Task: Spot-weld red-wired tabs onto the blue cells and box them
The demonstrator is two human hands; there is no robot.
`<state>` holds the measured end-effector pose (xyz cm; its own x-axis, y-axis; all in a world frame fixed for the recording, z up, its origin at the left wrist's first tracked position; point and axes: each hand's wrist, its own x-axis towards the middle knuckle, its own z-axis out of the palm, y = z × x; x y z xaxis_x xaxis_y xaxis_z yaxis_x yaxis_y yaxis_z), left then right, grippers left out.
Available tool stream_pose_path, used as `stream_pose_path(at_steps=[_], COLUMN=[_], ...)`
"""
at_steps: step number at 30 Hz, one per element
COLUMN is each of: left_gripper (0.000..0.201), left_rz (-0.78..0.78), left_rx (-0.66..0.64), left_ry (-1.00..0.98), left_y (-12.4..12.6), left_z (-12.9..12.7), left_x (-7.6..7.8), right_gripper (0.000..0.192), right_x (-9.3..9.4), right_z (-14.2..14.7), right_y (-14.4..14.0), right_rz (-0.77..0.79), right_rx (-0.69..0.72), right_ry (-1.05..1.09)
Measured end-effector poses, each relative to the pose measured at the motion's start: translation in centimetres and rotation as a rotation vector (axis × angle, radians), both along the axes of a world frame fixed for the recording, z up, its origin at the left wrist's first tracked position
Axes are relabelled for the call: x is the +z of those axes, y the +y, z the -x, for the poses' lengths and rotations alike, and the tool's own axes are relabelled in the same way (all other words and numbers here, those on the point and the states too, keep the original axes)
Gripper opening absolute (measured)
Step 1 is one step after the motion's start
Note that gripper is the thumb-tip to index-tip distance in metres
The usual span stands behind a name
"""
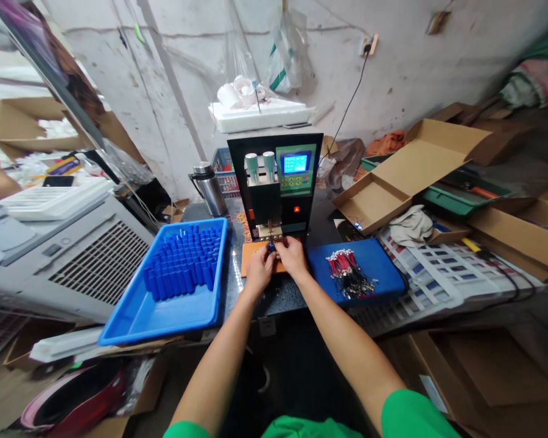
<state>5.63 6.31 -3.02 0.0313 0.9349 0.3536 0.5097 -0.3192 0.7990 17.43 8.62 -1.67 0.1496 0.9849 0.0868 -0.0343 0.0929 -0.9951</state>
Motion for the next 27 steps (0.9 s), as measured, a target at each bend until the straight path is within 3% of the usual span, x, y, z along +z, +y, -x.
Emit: stream_pose_path(at_steps=[18, 27], left_gripper=[0.018, 0.018], left_rz=[-0.009, -0.001], left_rx=[0.019, 0.012], left_ry=[0.066, 0.054], left_y=[-0.29, -0.24], left_z=[-0.07, -0.17], left_x=[-0.10, 0.11], right_gripper=[0.019, 0.022], right_x=[-0.60, -0.71], right_z=[-0.09, -0.47], right_y=[-0.16, -0.34], right_rz=[-0.033, -0.007], right_rx=[-0.010, 0.051], right_ry=[-0.034, -0.064])
